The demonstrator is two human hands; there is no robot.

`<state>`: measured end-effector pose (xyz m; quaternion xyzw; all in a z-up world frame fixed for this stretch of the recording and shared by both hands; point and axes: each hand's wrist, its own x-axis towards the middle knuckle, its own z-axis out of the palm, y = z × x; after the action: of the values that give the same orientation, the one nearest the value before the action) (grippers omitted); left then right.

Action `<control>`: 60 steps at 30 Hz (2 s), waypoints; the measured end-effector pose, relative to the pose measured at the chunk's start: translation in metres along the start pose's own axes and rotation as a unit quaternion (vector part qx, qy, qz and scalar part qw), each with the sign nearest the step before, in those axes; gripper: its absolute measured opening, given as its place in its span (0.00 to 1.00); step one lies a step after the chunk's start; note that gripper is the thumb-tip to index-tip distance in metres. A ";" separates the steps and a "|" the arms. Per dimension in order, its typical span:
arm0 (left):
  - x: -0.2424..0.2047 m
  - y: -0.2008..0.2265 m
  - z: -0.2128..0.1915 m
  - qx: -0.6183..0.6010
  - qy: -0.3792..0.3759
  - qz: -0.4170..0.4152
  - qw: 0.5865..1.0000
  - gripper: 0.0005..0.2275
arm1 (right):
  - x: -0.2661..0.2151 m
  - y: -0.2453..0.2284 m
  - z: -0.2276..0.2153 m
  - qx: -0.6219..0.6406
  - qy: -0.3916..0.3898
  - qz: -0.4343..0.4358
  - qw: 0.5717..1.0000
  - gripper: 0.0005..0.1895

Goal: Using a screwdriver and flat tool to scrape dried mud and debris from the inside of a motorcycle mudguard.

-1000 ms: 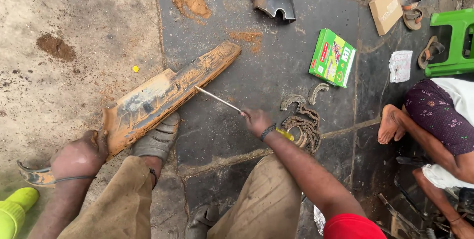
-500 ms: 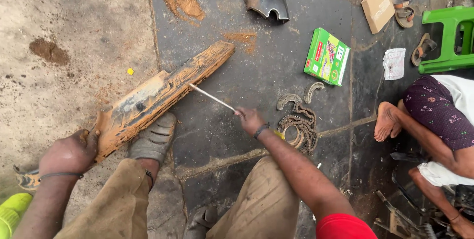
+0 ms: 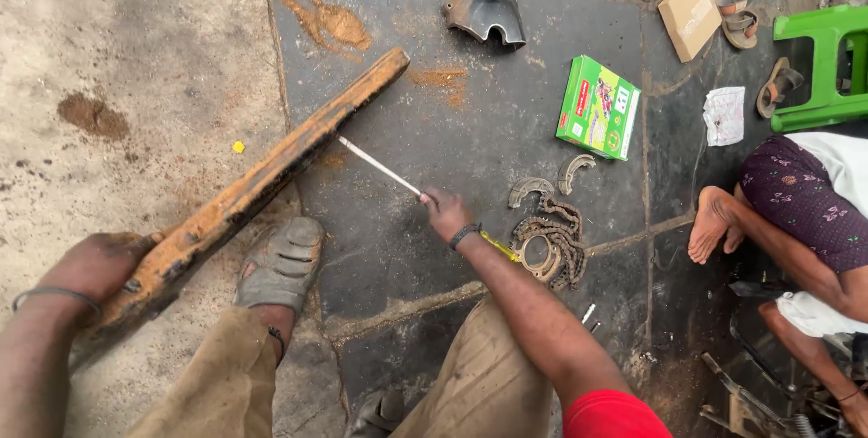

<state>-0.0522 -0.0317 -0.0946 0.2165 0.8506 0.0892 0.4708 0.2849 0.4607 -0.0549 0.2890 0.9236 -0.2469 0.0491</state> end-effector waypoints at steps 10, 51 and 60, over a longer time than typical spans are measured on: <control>-0.033 0.044 -0.052 -0.061 -0.036 -0.107 0.992 0.21 | 0.030 -0.058 -0.049 0.035 0.095 -0.023 0.995 0.08; -0.024 0.051 -0.051 -0.015 -0.037 -0.068 0.997 0.21 | 0.049 -0.002 -0.007 0.003 0.087 -0.053 0.995 0.27; -0.041 0.070 -0.063 -0.093 -0.035 -0.097 0.990 0.22 | 0.017 -0.033 0.009 0.034 0.134 -0.229 0.964 0.23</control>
<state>-0.0662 0.0151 -0.0043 0.0909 0.8387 0.1141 0.5246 0.2520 0.4416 -0.0530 0.1019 0.9544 -0.2417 -0.1428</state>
